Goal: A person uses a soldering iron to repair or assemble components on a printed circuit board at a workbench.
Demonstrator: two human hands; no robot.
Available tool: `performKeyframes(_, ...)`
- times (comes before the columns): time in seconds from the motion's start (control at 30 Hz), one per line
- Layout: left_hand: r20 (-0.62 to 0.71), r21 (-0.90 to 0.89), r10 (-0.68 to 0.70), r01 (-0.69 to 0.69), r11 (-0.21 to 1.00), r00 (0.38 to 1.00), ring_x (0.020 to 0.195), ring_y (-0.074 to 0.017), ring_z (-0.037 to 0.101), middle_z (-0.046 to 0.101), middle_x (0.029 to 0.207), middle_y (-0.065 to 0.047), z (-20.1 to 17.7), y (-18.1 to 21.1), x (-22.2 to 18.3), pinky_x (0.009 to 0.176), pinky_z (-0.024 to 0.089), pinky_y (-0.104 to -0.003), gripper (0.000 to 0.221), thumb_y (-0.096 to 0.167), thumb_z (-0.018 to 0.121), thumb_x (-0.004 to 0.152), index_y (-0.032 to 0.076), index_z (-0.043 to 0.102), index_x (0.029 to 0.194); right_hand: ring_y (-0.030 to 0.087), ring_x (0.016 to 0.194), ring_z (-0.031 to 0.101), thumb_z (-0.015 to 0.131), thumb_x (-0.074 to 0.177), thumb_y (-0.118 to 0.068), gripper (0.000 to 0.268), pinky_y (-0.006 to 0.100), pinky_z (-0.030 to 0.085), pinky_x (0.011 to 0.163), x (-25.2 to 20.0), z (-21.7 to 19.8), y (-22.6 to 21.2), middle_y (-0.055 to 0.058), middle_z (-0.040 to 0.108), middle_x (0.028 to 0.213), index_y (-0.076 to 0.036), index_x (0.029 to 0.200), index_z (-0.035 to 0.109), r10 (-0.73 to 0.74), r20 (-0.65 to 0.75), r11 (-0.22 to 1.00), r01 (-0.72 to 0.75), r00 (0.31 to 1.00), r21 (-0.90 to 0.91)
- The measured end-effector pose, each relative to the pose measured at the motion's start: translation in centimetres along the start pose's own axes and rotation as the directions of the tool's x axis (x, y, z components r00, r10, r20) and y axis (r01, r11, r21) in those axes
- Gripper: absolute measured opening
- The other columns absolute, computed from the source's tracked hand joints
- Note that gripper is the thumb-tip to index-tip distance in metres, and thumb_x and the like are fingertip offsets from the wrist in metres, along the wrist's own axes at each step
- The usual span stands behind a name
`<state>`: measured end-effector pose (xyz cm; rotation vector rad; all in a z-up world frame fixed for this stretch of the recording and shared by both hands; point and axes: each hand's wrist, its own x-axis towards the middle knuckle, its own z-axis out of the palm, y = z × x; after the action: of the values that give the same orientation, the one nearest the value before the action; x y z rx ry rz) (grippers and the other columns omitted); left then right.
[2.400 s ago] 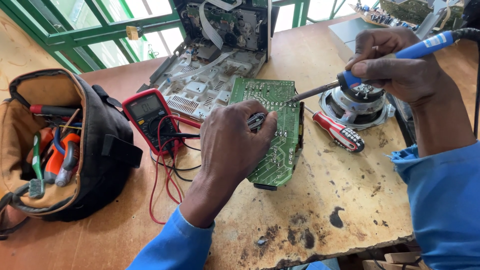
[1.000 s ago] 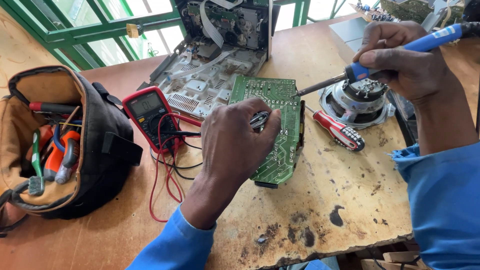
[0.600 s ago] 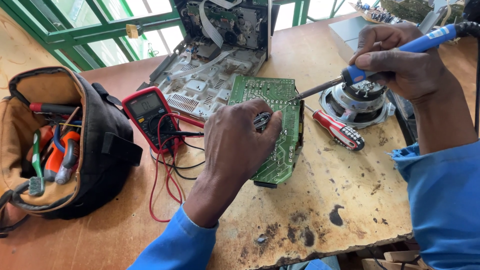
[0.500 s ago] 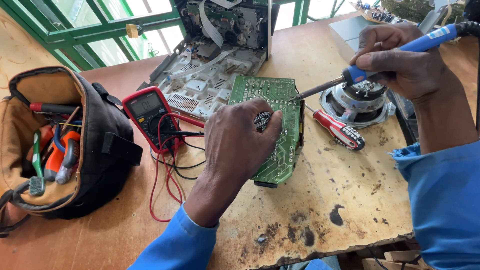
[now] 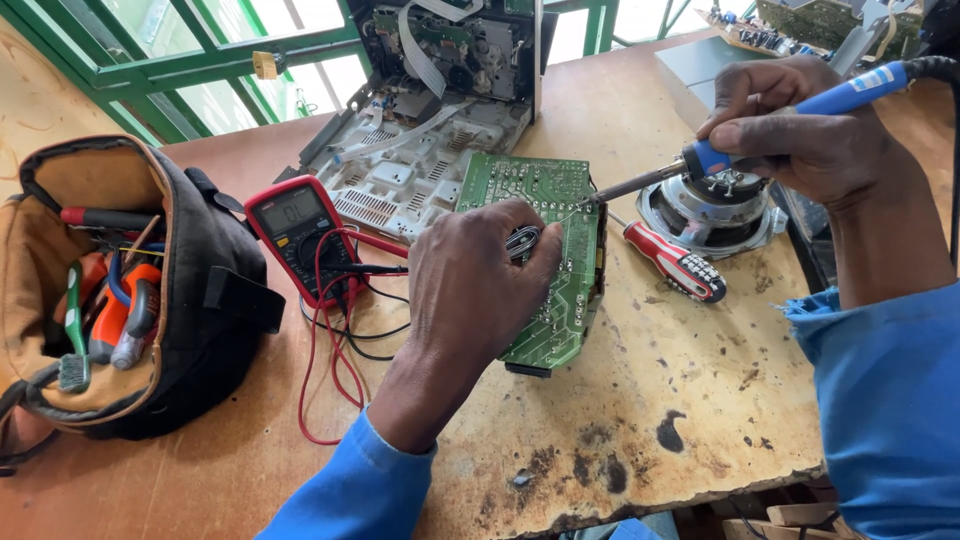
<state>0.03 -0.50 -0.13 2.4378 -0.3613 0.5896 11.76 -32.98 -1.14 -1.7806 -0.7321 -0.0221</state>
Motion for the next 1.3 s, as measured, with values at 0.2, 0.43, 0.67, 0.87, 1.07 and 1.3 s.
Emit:
performKeyframes(0.2, -0.017, -0.002, 0.003, -0.003, 1.0, 1.0, 0.039, -0.0234, 0.053, 0.057, 0.043, -0.005, 0.1, 0.0, -0.1, 0.049, 0.042, -0.044, 0.026, 0.04, 0.067, 0.09, 0.019, 0.081, 0.087, 0.009, 0.049, 0.042, 0.069, 0.092, -0.016, 0.012, 0.028, 0.033, 0.045, -0.1, 0.1, -0.3, 0.009, 0.065, 0.073, -0.013, 0.096, 0.059, 0.004, -0.007, 1.0, -0.004, 1.0, -0.001)
performKeyframes(0.43, -0.067, 0.0, 0.028, -0.028, 1.0, 0.997, 0.038, -0.0213, 0.05, 0.055, 0.042, -0.003, -0.2, 0.3, -0.2, 0.046, 0.04, -0.043, 0.024, 0.039, 0.068, 0.09, 0.019, 0.081, 0.083, 0.008, 0.051, 0.044, 0.07, 0.092, -0.015, 0.012, 0.025, 0.033, 0.046, -0.1, 0.3, -0.5, 0.005, 0.065, 0.076, -0.012, 0.092, 0.059, 0.0, -0.009, 1.0, 0.001, 1.0, 0.014)
performKeyframes(0.67, 0.016, 0.008, 0.013, -0.013, 1.0, 1.0, 0.038, -0.0235, 0.053, 0.054, 0.041, -0.006, 0.1, 0.9, -0.1, 0.046, 0.042, -0.045, 0.024, 0.04, 0.068, 0.09, 0.019, 0.08, 0.086, 0.008, 0.047, 0.039, 0.066, 0.096, -0.028, 0.02, 0.025, 0.027, 0.043, -0.2, 0.4, -1.6, 0.004, 0.049, 0.063, -0.009, 0.096, 0.059, -0.027, -0.095, 0.997, 0.021, 0.995, -0.069)
performKeyframes(0.87, 0.003, 0.019, -0.017, 0.017, 1.0, 1.0, 0.038, -0.0221, 0.054, 0.054, 0.04, -0.003, 0.4, 1.0, 0.1, 0.046, 0.041, -0.044, 0.027, 0.042, 0.067, 0.09, 0.019, 0.082, 0.089, 0.007, 0.047, 0.04, 0.067, 0.096, -0.02, 0.014, 0.025, 0.031, 0.044, -0.3, 0.8, -2.2, 0.006, 0.06, 0.068, -0.009, 0.09, 0.06, -0.037, -0.031, 0.997, 0.035, 0.999, -0.067)
performKeyframes(1.07, 0.021, 0.035, -0.046, 0.045, 0.998, 0.999, 0.043, -0.0267, 0.06, 0.059, 0.044, -0.006, 0.5, 1.0, 0.1, 0.049, 0.043, -0.047, 0.026, 0.042, 0.067, 0.09, 0.021, 0.082, 0.09, 0.008, 0.048, 0.037, 0.066, 0.095, -0.017, 0.013, 0.026, 0.029, 0.045, -0.3, 0.4, -1.8, 0.01, 0.064, 0.074, -0.007, 0.091, 0.059, -0.033, -0.015, 0.998, 0.033, 0.999, -0.045)
performKeyframes(1.3, -0.009, 0.011, -0.02, 0.02, 1.0, 1.0, 0.039, -0.0231, 0.055, 0.057, 0.042, -0.005, 0.4, 0.9, -0.1, 0.045, 0.043, -0.044, 0.025, 0.04, 0.068, 0.091, 0.019, 0.082, 0.088, 0.008, 0.053, 0.044, 0.068, 0.094, -0.014, 0.011, 0.026, 0.035, 0.047, -0.7, -0.6, -0.5, 0.008, 0.067, 0.082, -0.009, 0.095, 0.058, -0.01, -0.02, 0.999, 0.009, 1.0, -0.045)
